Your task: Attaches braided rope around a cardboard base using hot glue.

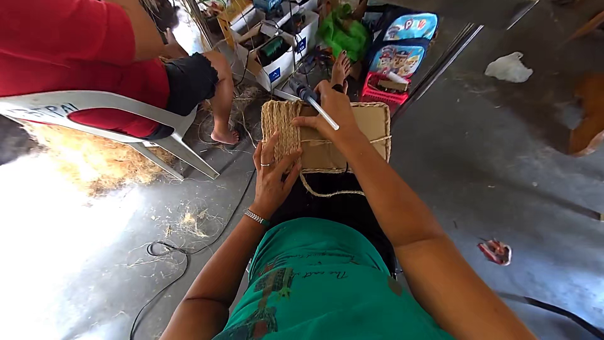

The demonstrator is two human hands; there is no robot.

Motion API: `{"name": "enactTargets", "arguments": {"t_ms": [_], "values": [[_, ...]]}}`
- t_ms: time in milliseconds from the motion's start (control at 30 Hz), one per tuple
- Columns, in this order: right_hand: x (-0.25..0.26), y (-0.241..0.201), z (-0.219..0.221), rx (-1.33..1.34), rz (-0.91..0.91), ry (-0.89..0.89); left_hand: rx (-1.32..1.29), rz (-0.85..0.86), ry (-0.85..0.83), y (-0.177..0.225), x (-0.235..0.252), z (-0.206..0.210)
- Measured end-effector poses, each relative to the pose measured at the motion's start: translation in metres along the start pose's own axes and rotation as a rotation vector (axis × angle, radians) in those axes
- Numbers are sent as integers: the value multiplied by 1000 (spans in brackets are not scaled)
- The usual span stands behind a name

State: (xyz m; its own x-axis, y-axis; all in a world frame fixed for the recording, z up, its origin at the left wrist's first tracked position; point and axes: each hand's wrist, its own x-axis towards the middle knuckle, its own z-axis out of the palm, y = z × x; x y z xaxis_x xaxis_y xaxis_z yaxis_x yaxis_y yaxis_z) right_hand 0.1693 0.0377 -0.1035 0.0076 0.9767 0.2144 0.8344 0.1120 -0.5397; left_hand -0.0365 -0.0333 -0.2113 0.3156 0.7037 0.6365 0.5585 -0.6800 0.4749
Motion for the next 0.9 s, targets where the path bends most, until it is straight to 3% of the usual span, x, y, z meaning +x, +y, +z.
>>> {"name": "enactTargets", "arguments": {"t_ms": [267, 433, 500, 633, 800, 900], "values": [[-11, -2, -2, -9, -19, 26, -90, 17, 8, -4, -10, 0], [-11, 0, -4, 23, -23, 24, -202, -90, 66, 1, 7, -23], [-11, -1, -3, 26, -26, 26, -143, -123, 118, 3, 21, -28], [-9, 0, -1, 25, -36, 31, 48, -135, 17, 13, 45, -30], [-14, 7, -7, 51, -43, 17, 422, -166, -44, 35, 48, 3], [-11, 11, -4, 59, -36, -2, 460, -240, -121, 33, 45, 14]]}}
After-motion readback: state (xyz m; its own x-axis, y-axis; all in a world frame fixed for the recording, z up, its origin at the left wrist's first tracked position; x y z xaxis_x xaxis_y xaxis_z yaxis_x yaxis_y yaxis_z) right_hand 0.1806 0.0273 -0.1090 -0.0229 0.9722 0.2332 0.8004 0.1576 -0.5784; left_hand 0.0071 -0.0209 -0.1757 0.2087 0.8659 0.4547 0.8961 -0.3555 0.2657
